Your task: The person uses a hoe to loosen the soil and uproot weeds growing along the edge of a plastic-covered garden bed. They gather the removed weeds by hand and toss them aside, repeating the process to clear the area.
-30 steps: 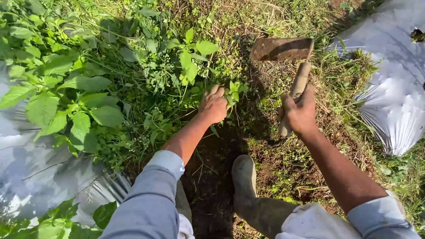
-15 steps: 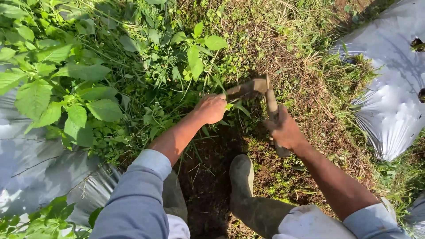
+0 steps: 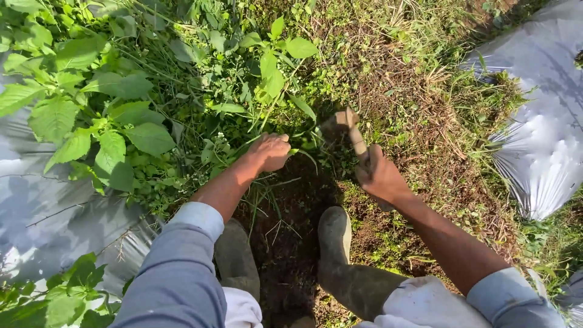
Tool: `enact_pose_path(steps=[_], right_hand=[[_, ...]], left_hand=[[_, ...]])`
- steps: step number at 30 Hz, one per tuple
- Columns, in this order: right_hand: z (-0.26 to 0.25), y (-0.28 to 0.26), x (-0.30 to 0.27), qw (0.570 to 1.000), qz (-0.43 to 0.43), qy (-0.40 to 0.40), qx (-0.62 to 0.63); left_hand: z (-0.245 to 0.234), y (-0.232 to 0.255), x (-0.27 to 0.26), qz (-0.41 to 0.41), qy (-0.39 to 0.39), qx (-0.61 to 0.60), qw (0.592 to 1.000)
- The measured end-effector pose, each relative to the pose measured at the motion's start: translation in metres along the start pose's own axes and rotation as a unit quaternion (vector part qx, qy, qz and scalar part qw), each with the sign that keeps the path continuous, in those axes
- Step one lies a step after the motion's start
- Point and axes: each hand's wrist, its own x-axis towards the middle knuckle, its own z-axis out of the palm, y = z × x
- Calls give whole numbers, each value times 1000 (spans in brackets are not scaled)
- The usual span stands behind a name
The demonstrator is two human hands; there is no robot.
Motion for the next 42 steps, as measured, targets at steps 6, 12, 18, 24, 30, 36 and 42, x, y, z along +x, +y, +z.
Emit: enact_pose_path(steps=[6, 12, 18, 24, 30, 36, 42], right_hand=[[-10, -3, 17, 1000, -16, 0, -27], [24, -11, 23, 999, 7, 43, -31], [8, -39, 19, 994, 49, -74, -68], [20, -40, 38, 999, 19, -24, -33], [59, 15, 2, 979, 14, -175, -99], [-25, -29, -6, 999, 13, -8, -34], [27, 27, -35, 983, 61, -141, -102]], left_hand=[[17, -16, -40, 17, 104, 24, 994], [14, -25, -35, 11, 97, 49, 994], [-101, 26, -136, -46, 112, -122, 985], [-96, 13, -145, -58, 204, -107, 971], [-133, 21, -146, -120, 260, -105, 952], [-138, 31, -158, -147, 181, -77, 969], [-161, 58, -172, -133, 151, -65, 977]])
